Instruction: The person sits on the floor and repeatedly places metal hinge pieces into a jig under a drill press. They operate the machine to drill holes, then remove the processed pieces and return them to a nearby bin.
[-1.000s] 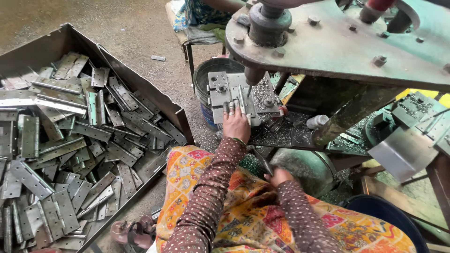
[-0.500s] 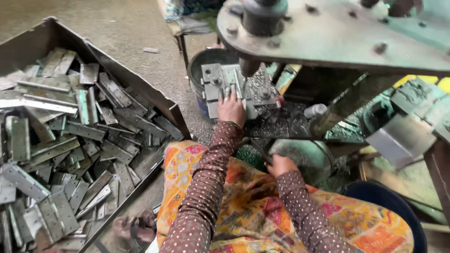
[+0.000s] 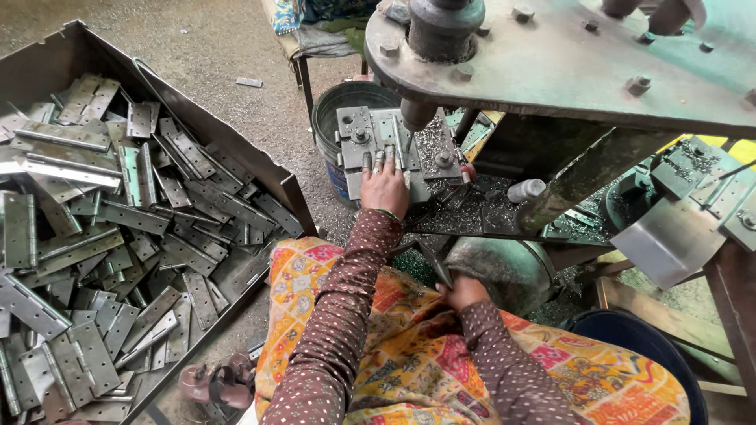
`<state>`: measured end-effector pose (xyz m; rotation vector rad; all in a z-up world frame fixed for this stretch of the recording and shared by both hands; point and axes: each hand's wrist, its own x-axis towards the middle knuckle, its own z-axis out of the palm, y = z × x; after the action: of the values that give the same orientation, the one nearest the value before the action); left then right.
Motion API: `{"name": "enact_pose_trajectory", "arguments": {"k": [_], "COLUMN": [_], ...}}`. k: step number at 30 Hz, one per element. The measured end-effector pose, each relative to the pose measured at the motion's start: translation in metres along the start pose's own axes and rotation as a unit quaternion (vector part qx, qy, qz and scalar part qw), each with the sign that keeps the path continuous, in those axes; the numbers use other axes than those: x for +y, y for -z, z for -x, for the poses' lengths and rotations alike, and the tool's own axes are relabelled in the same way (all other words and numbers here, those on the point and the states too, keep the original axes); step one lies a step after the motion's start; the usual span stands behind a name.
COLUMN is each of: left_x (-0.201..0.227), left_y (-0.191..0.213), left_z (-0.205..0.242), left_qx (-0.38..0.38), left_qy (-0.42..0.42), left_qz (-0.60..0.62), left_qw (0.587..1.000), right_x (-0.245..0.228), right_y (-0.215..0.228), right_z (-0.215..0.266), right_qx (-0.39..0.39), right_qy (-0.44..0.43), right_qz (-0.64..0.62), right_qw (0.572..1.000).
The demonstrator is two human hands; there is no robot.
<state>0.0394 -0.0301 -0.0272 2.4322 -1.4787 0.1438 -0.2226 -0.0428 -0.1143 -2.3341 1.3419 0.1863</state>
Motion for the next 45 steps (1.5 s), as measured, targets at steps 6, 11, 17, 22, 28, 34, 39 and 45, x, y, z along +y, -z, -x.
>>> {"name": "enact_pose_trajectory", "arguments": {"k": [6,11,17,22,28,34,39,45], "left_x": [-0.002,-0.011,-0.018,-0.021,-0.020,-0.013,0.019,0.021], "left_y": [-0.003,0.012,0.014,0.005,0.002,0.029,0.042,0.026], "left_z": [0.002,0.001,-0.036,-0.049,-0.047,-0.020,0.064,0.101], "left_qx": [0.062,0.040,-0.085,-0.030,-0.072,-0.099,0.004,0.166], "left_qy": [-0.023,-0.043,0.005,-0.016,0.006,-0.049,-0.114,-0.156], "left_qz": [-0.004,-0.007,-0.008,-0.020,-0.007,-0.039,-0.109,-0.093], "left_qw": [0.998,0.998,0.996,0.999,0.997,0.993,0.987,0.969], "right_x": [0.035,0.005,-0.024,0.019,0.034,-0.014,-0.039,-0.034], "right_y": [-0.051,0.005,0.048,-0.030,-0.038,0.049,0.081,0.076], "right_z": [-0.027,-0.022,-0.015,-0.013,-0.031,0.016,0.038,0.041], "right_qx": [-0.002,-0.085,-0.089,-0.010,-0.030,0.046,0.198,0.212], "right_qy": [0.011,-0.007,-0.056,-0.015,0.037,0.038,0.128,0.130], "right_qz": [-0.025,-0.045,0.074,0.019,-0.048,-0.013,-0.089,-0.094], "right_qw": [1.000,0.995,0.992,1.000,0.998,0.998,0.968,0.964]}}
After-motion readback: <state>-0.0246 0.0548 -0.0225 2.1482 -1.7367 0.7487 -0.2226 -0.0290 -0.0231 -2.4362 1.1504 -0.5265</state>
